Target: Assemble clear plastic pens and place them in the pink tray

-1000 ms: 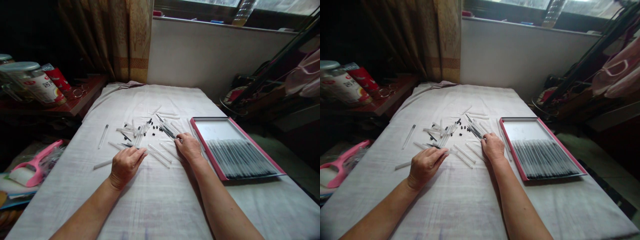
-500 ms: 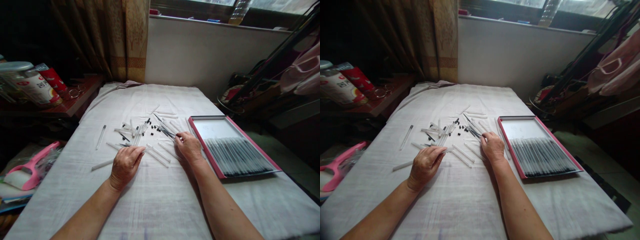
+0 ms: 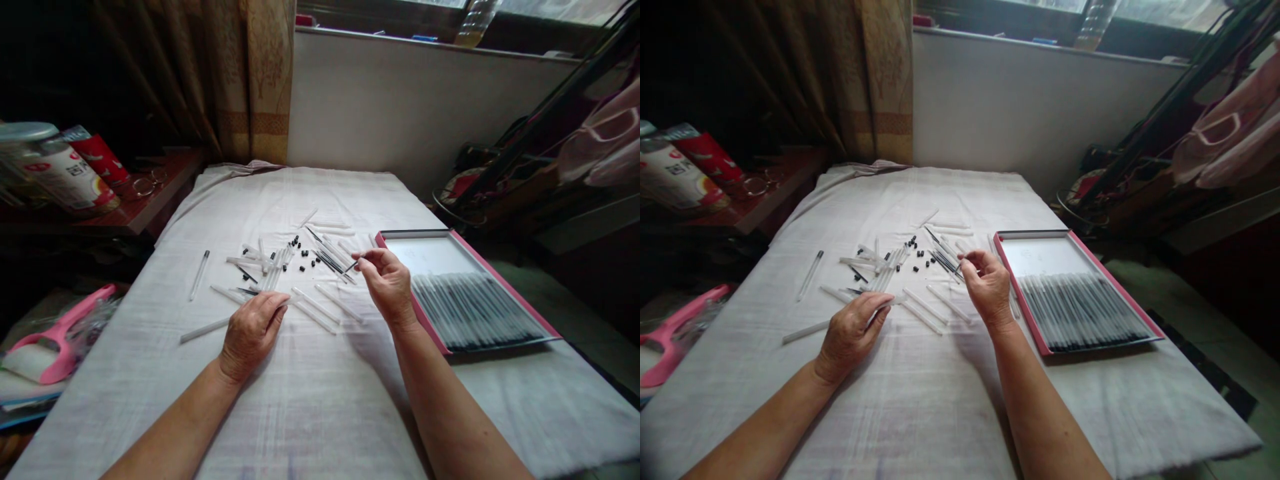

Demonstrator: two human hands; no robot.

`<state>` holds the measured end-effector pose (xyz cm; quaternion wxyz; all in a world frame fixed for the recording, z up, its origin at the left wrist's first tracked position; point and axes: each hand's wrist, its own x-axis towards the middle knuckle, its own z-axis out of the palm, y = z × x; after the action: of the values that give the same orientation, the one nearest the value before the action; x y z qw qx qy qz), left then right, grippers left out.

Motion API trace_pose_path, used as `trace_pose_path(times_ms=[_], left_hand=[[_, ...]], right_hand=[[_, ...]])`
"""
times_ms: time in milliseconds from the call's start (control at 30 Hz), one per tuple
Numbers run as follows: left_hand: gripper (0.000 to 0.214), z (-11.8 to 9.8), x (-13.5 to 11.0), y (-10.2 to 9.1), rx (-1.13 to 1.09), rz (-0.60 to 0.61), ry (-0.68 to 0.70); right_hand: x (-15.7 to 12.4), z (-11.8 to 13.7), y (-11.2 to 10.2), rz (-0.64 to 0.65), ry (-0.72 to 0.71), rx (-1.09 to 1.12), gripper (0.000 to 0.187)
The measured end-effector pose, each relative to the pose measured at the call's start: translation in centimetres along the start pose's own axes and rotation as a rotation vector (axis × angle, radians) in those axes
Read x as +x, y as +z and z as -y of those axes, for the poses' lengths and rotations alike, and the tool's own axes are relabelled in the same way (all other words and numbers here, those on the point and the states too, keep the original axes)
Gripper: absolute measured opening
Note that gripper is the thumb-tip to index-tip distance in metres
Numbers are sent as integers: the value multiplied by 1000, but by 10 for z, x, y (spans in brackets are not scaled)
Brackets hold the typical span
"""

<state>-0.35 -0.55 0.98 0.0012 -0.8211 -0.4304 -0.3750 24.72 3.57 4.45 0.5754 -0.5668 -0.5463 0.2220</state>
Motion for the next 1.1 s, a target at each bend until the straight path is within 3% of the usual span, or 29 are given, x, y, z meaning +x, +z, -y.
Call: trace_pose_path(times_ms=[167,333,433,533,667,833,1100], left_hand=[[20,1,0,0,-11,-1,11],[20,1,-1,-1,-21,7,1],[19,2,-1,0,-9,3,4],[17,3,0,0,41,-17,9],[16,4,1,0,66,-48,27],[16,4,1,0,62,-65,35],[16,5,0,2,41,-59,23]], right_hand=[[1,-11,10,57,-21,-167,20],[-8,-28,15,91,-137,-327,49],[-12,-31,14,139,-217,-343,45],[-8,-29,12,136,-207,-178,31],[-5,-15,10,131,-30,155,23],[-19,14,14,279,134,402,37],[-32,28,27,397,170,506,42]])
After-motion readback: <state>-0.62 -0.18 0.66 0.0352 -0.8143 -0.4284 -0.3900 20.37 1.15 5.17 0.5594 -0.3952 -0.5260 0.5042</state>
